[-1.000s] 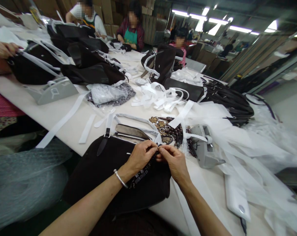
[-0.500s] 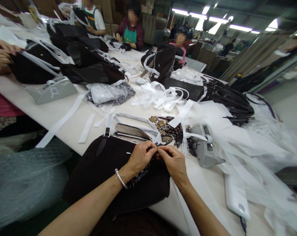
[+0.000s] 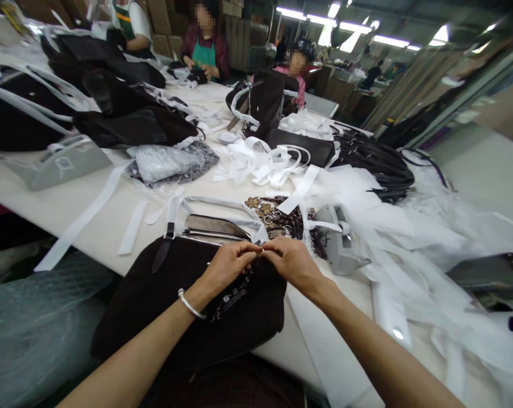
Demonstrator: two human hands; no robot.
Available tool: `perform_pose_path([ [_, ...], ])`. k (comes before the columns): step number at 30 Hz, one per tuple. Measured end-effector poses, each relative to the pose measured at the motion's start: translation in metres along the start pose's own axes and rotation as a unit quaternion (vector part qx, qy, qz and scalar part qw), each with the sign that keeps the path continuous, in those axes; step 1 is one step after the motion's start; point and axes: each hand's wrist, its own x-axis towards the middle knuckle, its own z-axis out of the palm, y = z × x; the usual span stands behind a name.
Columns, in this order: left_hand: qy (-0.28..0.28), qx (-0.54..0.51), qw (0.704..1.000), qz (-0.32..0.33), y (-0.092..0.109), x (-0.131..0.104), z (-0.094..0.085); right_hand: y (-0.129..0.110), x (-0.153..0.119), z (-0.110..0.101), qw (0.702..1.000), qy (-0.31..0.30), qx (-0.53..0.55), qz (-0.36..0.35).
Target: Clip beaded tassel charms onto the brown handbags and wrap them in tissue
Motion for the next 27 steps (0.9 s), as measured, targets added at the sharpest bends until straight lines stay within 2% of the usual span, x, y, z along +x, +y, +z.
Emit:
perform_pose_path([
  [2, 0.064, 0.085, 0.994, 0.019, 0.003, -0.005, -0.005, 0.011, -0.009, -0.022, 0.995, 0.027, 0.045, 0.080],
  [3, 0.098, 0.132, 0.986, 0.028, 0.003, -0.008, -0.008, 0.018, -0.018, -0.034, 0.990, 0.021, 0.048, 0.127],
  [4, 0.119, 0.176, 0.977, 0.034, 0.002, -0.011, -0.009, 0.027, -0.030, -0.044, 0.985, -0.003, 0.035, 0.170],
  [6, 0.116, 0.252, 0.960, 0.035, -0.002, -0.016, -0.009, 0.045, -0.059, -0.056, 0.970, -0.077, -0.033, 0.228],
  [8, 0.081, 0.315, 0.945, 0.031, -0.003, -0.020, -0.003, 0.062, -0.090, -0.052, 0.954, -0.107, -0.117, 0.255],
  [11, 0.055, 0.395, 0.917, 0.030, -0.002, -0.027, 0.012, 0.085, -0.123, -0.026, 0.945, -0.080, -0.196, 0.248],
  [14, 0.061, 0.452, 0.889, 0.036, 0.000, -0.032, 0.025, 0.100, -0.134, -0.004, 0.945, -0.065, -0.199, 0.252],
  [17, 0.066, 0.461, 0.884, 0.038, -0.001, -0.034, 0.029, 0.110, -0.133, -0.002, 0.940, -0.085, -0.134, 0.300],
  [20, 0.058, 0.419, 0.906, 0.019, -0.001, -0.035, 0.029, 0.113, -0.133, -0.009, 0.939, -0.092, -0.125, 0.307],
  [23, 0.052, 0.401, 0.915, -0.007, 0.000, -0.037, 0.032, 0.105, -0.136, -0.015, 0.955, -0.039, -0.139, 0.260],
  [25, 0.049, 0.408, 0.912, -0.013, 0.000, -0.037, 0.034, 0.092, -0.137, -0.024, 0.961, -0.016, -0.068, 0.268],
  [27, 0.039, 0.412, 0.910, -0.013, 0.000, -0.037, 0.035, 0.073, -0.139, -0.039, 0.949, -0.018, 0.079, 0.305],
])
